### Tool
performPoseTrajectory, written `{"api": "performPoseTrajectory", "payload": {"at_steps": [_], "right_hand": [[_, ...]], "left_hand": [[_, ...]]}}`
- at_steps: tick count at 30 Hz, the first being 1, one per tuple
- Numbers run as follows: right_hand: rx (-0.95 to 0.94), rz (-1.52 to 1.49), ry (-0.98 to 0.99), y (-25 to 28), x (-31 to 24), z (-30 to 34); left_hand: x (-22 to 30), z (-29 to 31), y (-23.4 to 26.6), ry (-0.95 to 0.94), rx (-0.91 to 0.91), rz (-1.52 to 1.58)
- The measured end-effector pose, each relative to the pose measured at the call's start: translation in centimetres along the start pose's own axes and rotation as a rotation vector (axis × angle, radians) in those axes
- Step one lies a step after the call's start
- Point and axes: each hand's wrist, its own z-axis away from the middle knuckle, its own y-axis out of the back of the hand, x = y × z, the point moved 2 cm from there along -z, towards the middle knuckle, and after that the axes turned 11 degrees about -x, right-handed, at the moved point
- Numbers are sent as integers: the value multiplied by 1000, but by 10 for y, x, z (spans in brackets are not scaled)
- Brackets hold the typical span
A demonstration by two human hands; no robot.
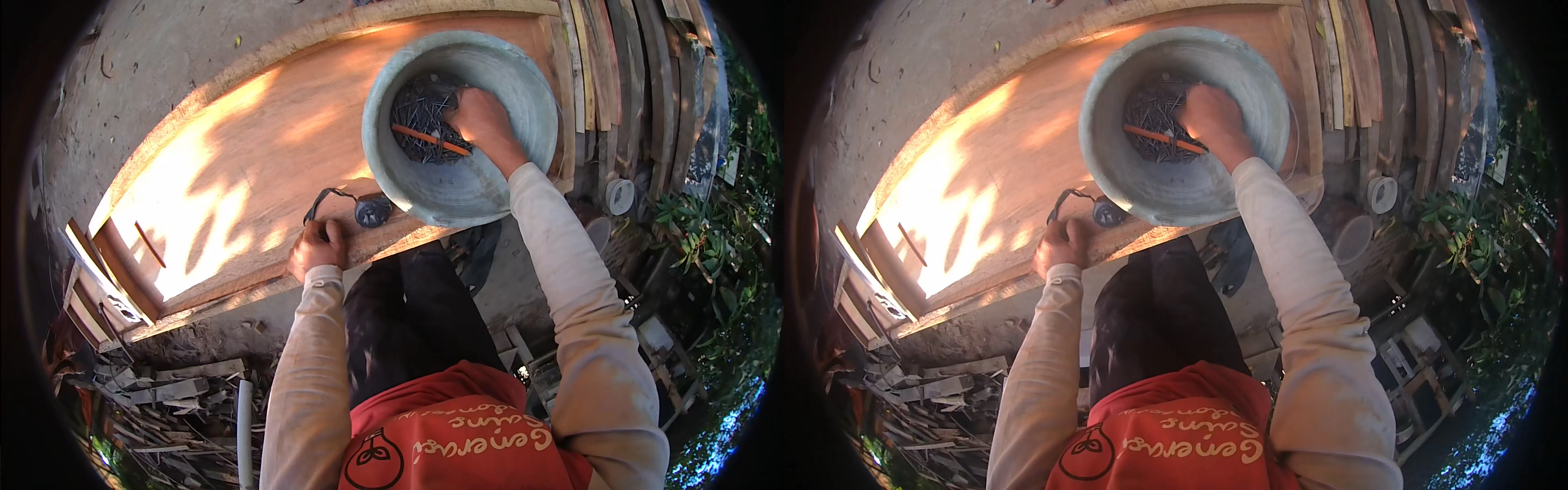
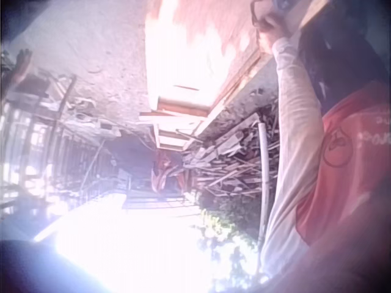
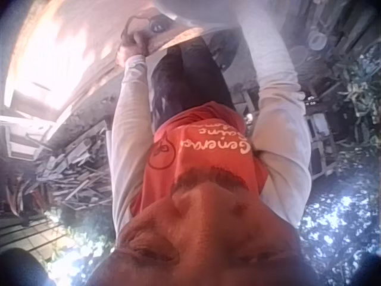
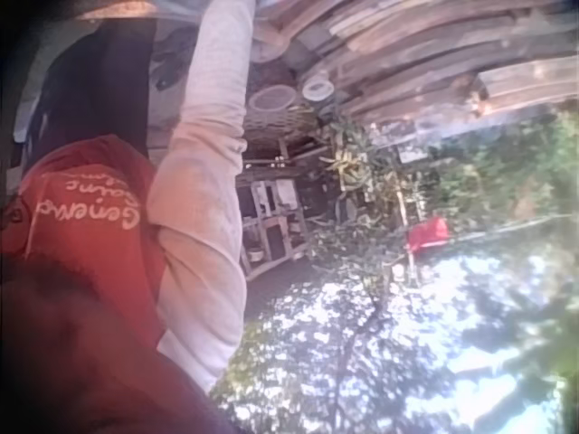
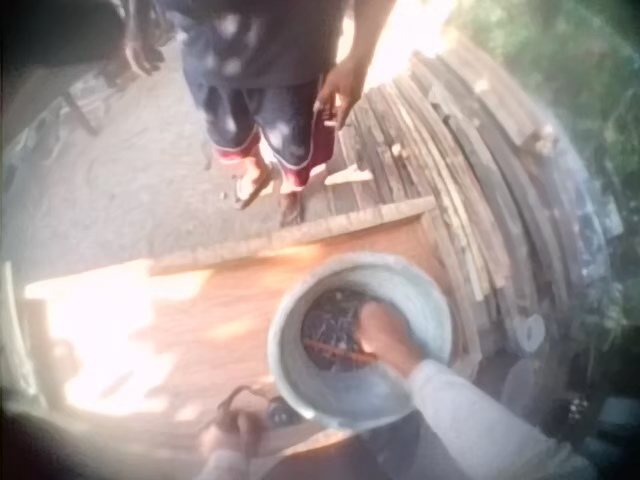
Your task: The person straightens several nails by placing them on a wooden stump and striking them with a hammer.
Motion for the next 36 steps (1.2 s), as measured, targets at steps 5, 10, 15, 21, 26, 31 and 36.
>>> {"api": "performPoseTrajectory", "payload": {"at_steps": [5,10,15,21,26,31,36], "right_hand": [[-157,-938,173,4,5,23],[-337,-1125,24,20,6,59],[-228,-652,380,7,13,59],[72,-238,172,14,11,32],[106,-84,167,13,-14,13],[32,-429,165,7,-1,0],[-17,-644,148,1,9,4]], "left_hand": [[-2,-1,-2,7,-5,-8],[-2,-1,0,-3,-7,-19],[0,-2,3,29,-83,9],[4,0,3,2,-11,-5],[1,1,3,11,-14,-17],[4,1,3,-6,-2,-8],[-5,-1,-2,-10,12,-7]]}}
